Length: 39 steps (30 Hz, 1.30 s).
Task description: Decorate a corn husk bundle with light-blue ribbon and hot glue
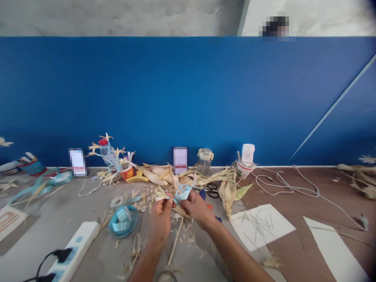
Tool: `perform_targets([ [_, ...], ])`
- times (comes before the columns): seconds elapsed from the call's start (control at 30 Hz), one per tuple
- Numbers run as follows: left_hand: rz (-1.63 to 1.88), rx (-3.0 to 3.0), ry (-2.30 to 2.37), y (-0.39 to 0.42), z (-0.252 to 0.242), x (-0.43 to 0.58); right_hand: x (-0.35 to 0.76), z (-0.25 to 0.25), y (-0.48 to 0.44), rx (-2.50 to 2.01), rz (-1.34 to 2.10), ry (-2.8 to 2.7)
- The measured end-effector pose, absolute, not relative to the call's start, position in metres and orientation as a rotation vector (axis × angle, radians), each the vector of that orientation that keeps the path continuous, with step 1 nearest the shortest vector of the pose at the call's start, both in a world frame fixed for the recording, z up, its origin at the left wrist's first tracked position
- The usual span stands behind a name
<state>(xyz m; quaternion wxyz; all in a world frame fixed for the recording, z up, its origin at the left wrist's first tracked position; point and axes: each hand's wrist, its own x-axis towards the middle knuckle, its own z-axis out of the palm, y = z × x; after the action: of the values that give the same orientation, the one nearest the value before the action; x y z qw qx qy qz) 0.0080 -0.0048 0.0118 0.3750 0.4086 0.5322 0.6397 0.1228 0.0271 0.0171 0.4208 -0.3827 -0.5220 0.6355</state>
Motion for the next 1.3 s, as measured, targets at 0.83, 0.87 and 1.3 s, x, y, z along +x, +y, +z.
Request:
perform_targets([
  [0.83, 1.667, 0.95, 1.281, -0.005, 0.005, 0.006, 0.118, 0.02, 0.026, -0.861, 1.748, -1.044],
  [0.87, 1.67, 0.967, 1.287, -0.005, 0.006, 0.006, 0.118, 0.021, 0.026, -0.861, 1.737, -1.054],
  [1.3, 1.644, 1.022, 1.376, -0.006, 0.008, 0.009, 0.113, 0.025, 0.022, -0.741, 1.81, -1.036],
])
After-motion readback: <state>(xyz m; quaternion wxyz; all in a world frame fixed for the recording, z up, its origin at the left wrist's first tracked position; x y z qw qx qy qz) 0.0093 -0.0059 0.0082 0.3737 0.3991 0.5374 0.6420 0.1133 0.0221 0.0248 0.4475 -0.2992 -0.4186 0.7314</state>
